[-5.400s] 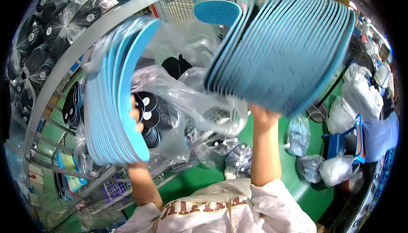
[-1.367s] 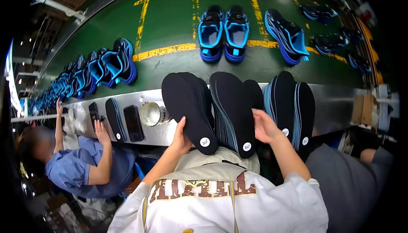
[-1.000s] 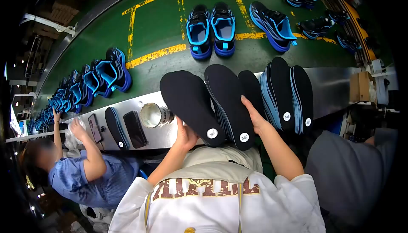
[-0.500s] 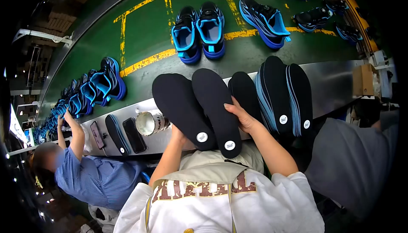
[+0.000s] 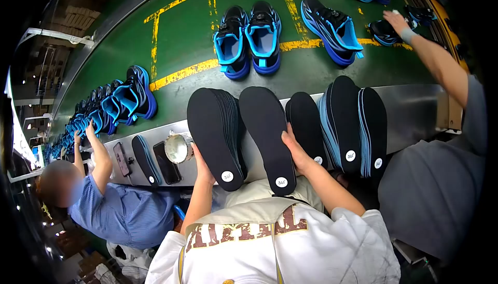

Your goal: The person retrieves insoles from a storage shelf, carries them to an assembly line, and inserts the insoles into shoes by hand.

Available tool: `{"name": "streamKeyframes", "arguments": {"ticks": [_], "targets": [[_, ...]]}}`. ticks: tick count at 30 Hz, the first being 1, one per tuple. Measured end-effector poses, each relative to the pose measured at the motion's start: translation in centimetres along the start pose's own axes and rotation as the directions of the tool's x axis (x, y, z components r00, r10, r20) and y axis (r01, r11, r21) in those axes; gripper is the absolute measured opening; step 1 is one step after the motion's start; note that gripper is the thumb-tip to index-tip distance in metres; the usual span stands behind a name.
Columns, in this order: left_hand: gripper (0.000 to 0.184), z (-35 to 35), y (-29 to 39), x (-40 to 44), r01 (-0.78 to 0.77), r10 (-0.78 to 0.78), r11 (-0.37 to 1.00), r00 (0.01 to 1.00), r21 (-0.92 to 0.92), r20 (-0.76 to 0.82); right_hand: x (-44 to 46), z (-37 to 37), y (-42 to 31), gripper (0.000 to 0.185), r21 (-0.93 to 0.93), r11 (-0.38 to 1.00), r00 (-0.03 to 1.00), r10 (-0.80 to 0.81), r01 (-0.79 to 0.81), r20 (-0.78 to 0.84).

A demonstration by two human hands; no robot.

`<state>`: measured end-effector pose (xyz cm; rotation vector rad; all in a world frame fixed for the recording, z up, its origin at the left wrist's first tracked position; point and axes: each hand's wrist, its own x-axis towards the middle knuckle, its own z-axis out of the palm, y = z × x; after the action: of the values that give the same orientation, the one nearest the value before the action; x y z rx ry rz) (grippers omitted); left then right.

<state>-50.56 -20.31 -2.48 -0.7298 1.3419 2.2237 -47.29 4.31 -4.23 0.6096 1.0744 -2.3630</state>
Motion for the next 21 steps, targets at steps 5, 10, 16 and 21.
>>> {"name": "streamKeyframes", "arguments": {"ticks": [5, 10, 16, 21], "targets": [[0.090, 4.6, -2.9, -0.2, 0.043, -0.043, 0.998, 0.999, -0.043, 0.017, 1.6, -0.2, 0.9, 0.070, 0.057, 0.998, 0.996, -0.014, 0.009, 0.090], [0.085, 3.8, -5.1, -0.3, 0.087, -0.067, 0.969, 0.993, -0.230, 0.095, 0.0, 0.3, -0.8, 0.065, 0.130, 0.991, 0.992, 0.027, -0.043, 0.120], [0.076, 4.5, -7.6, 1.3, 0.023, -0.026, 0.950, 1.000, -0.311, -0.007, -0.4, -0.5, -0.9, 0.062, 0.016, 1.000, 0.999, 0.006, -0.005, -0.041], [0.069, 3.4, -7.6, 1.0, 0.048, -0.050, 0.986, 0.999, -0.161, -0.008, -0.7, -1.5, -1.2, 0.061, 0.075, 0.995, 0.995, 0.070, -0.065, -0.071]]}}
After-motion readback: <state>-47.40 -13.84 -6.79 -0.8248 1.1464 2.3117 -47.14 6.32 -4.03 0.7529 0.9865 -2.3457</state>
